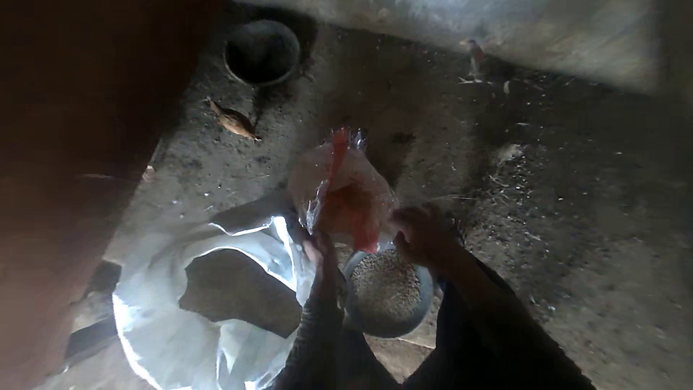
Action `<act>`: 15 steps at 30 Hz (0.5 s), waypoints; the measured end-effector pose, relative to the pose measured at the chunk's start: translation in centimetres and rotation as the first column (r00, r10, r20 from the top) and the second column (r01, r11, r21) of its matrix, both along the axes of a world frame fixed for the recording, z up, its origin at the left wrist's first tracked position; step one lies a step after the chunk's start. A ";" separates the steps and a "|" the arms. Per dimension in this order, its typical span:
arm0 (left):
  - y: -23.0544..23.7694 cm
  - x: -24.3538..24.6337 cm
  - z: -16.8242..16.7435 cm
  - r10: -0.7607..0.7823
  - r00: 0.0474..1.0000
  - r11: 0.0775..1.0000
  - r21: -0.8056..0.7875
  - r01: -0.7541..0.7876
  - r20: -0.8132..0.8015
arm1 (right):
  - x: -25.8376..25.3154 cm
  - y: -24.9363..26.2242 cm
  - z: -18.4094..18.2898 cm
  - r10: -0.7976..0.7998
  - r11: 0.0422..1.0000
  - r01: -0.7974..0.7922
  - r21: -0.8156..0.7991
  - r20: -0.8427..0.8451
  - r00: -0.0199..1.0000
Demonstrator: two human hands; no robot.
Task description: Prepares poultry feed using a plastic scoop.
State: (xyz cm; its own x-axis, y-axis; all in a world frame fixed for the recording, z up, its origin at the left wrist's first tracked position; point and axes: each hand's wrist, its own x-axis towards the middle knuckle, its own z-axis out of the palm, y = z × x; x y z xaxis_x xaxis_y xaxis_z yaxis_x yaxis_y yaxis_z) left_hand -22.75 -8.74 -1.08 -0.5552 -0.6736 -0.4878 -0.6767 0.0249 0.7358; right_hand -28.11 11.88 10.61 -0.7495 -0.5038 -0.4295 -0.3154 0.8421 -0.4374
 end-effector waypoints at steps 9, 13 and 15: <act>-0.7 0.0 1.5 0.044 0.993 0.998 -0.052 -0.039 0.108 | -7.8 -13.9 -11.9 -0.032 0.989 0.099 -0.110 0.496 0.868; -1.5 0.6 0.9 0.077 0.994 0.997 0.020 -0.078 0.073 | -5.7 -10.6 -16.5 -0.478 0.785 0.601 -0.151 0.468 0.743; -1.6 0.9 0.2 0.096 0.993 0.993 0.067 -0.100 0.063 | -4.0 -8.9 -15.1 -0.519 0.811 0.580 -0.079 0.363 0.774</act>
